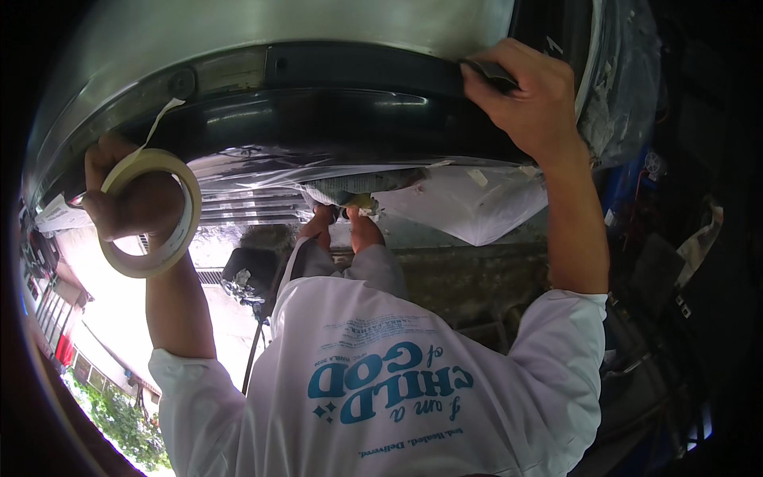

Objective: The person covers the rear window of a car with newspaper sheets and secures them with masking tape. They then use a scraper tool to smooth the tape and remove excess material from the window's edge.

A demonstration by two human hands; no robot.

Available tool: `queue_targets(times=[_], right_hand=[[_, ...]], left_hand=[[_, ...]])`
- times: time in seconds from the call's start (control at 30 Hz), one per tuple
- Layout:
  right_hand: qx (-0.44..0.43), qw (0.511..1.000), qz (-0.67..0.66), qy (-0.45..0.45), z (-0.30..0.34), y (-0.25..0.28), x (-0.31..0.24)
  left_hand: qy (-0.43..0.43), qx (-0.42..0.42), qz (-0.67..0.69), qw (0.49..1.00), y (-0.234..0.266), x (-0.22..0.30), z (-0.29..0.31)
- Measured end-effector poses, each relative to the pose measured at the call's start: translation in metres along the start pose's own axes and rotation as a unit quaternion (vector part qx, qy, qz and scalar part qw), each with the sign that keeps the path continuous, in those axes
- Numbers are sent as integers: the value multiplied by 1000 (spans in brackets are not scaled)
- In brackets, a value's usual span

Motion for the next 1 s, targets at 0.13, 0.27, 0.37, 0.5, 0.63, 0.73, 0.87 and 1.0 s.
queue_targets(times=[0.13,0.27,0.37,0.5,0.63,0.73,0.87,1.0], right_hand=[[4,1000,21,-9,3,1,4],[-4,1000,-17,-4,-8,-7,-8],[0,1000,-15,20,-16,-8,-15],[-17,999,3,-32,-4,-4,1],[-33,999,0,6,-23,-12,-16],[-39,999,0,-15,-19,-12,-8],[-43,999,2,-13,-26,-14,-17],[-65,997,-4,-50,-30,-15,-13]], left_hand=[[-20,-6,-3,1000,2,1,3],[-32,-7,1,999,1,2,1],[-33,19,-61,997,4,2,2],[-16,-7,-4,1000,1,-1,7],[-1,7,-3,1000,-1,2,4],[5,-16,15,1000,2,-3,8],[16,4,19,1000,-3,0,6],[9,-8,-27,1000,-4,7,4]])
Point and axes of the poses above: each hand's wrist, its own z-axis away from the middle knuckle, its own y-axis out of the back of the hand, x = y × z, the point moved 10 cm from there along -z, towards the middle knuckle
